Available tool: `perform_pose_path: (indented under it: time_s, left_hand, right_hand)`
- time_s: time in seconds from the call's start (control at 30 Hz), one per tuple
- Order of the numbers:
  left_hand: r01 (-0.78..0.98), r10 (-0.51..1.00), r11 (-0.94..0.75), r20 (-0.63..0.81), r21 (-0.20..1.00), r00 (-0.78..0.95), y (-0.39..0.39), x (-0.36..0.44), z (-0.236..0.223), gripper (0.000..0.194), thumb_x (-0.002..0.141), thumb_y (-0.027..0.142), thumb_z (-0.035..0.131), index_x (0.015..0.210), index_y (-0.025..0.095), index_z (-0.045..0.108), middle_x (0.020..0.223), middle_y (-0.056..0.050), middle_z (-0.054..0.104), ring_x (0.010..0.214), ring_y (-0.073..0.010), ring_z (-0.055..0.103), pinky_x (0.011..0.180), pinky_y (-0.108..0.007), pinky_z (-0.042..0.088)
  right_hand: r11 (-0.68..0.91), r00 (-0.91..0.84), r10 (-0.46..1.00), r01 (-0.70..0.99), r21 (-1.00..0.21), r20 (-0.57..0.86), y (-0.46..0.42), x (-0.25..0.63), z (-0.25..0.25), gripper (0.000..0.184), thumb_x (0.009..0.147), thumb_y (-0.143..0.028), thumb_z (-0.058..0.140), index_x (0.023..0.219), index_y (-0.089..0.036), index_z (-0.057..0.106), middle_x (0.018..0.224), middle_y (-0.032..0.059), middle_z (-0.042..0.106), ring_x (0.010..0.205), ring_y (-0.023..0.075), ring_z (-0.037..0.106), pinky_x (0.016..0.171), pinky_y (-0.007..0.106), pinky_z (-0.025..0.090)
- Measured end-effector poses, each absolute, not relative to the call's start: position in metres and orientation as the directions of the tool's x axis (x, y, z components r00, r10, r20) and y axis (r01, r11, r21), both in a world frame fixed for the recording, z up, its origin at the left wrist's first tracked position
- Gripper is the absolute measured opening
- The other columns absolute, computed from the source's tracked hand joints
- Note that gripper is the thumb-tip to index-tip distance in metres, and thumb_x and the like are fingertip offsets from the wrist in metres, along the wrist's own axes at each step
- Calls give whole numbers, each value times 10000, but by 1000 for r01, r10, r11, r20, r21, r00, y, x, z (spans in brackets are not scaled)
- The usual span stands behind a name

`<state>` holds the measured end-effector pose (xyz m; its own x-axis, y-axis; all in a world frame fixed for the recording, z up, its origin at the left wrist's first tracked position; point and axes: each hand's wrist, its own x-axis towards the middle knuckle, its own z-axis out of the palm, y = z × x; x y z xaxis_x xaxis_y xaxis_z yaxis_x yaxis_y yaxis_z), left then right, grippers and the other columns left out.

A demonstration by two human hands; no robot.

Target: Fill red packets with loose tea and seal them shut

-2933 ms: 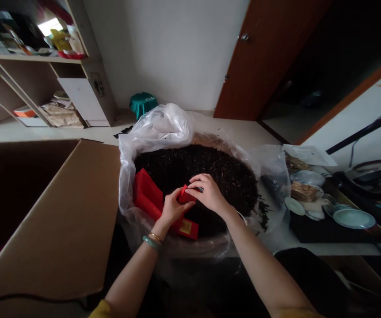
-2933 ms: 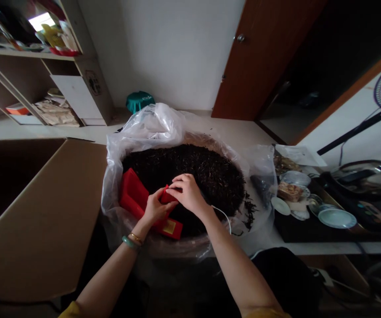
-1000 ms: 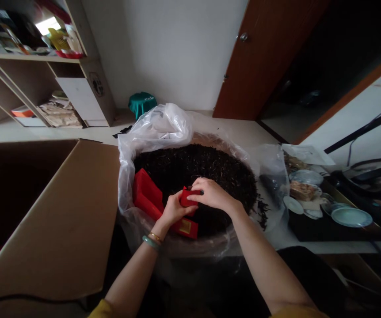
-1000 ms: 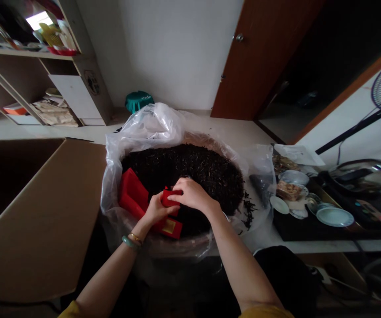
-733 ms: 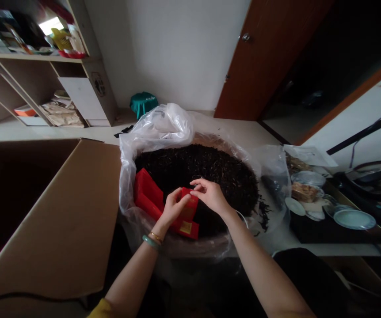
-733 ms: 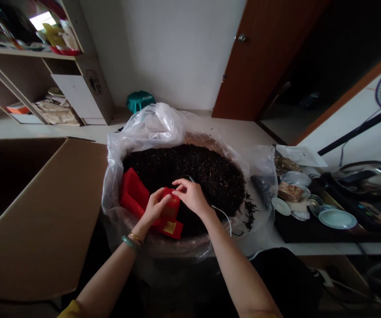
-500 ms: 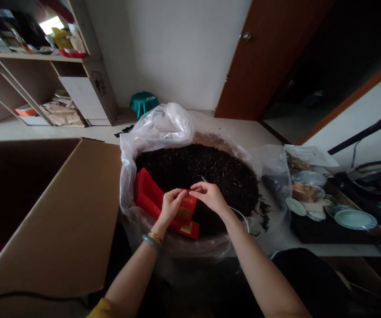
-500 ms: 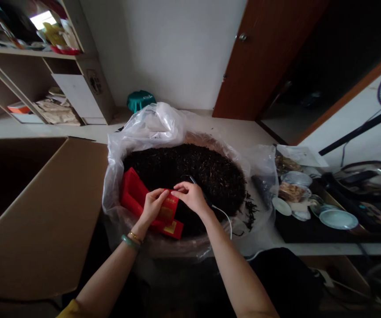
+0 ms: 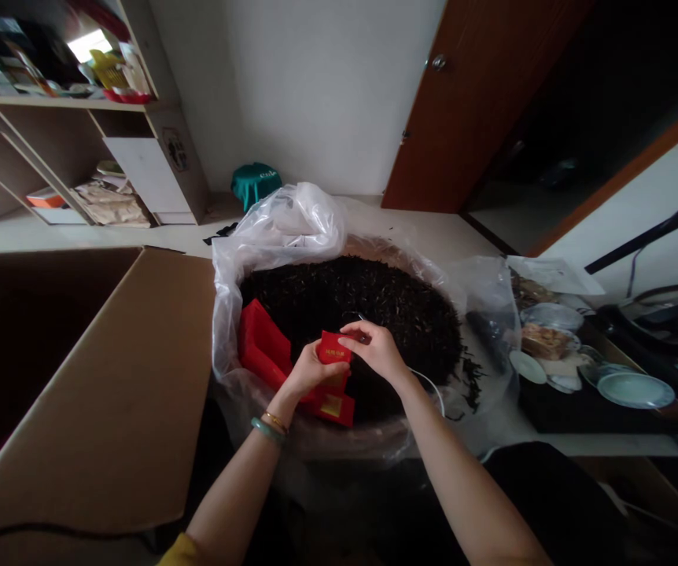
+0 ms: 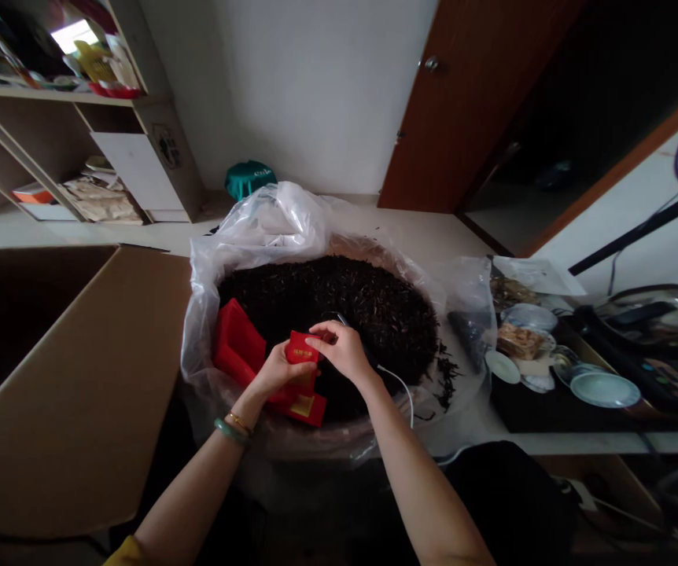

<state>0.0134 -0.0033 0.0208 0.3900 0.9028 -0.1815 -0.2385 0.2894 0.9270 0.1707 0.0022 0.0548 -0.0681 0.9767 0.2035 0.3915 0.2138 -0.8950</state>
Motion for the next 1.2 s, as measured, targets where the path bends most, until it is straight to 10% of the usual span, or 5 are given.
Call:
perform_pose_path:
  time_s: [0.33, 1.2]
  left_hand:
    - [-112, 915, 198, -143, 974, 376, -3, 14, 25, 433, 467, 247, 854, 795, 102, 613, 647, 32, 625, 558, -83, 555, 554, -188, 446]
    - [-119, 872, 267, -187, 956, 453, -4, 12, 21, 398, 506, 296, 844, 791, 97, 650, 670, -8, 677, 586, -135, 632, 581, -232, 503]
  right_hand:
    - [300, -362, 926, 526, -796, 110, 4, 183, 81, 257, 854, -359, 550, 745, -177, 694, 789, 37, 681, 731, 156, 622, 689, 265, 471]
    - [240, -227, 965, 555, -797, 132, 3, 171, 71, 80, 728, -263, 691, 704, -186, 693, 706, 2, 670, 608, 123, 587, 579, 237, 452]
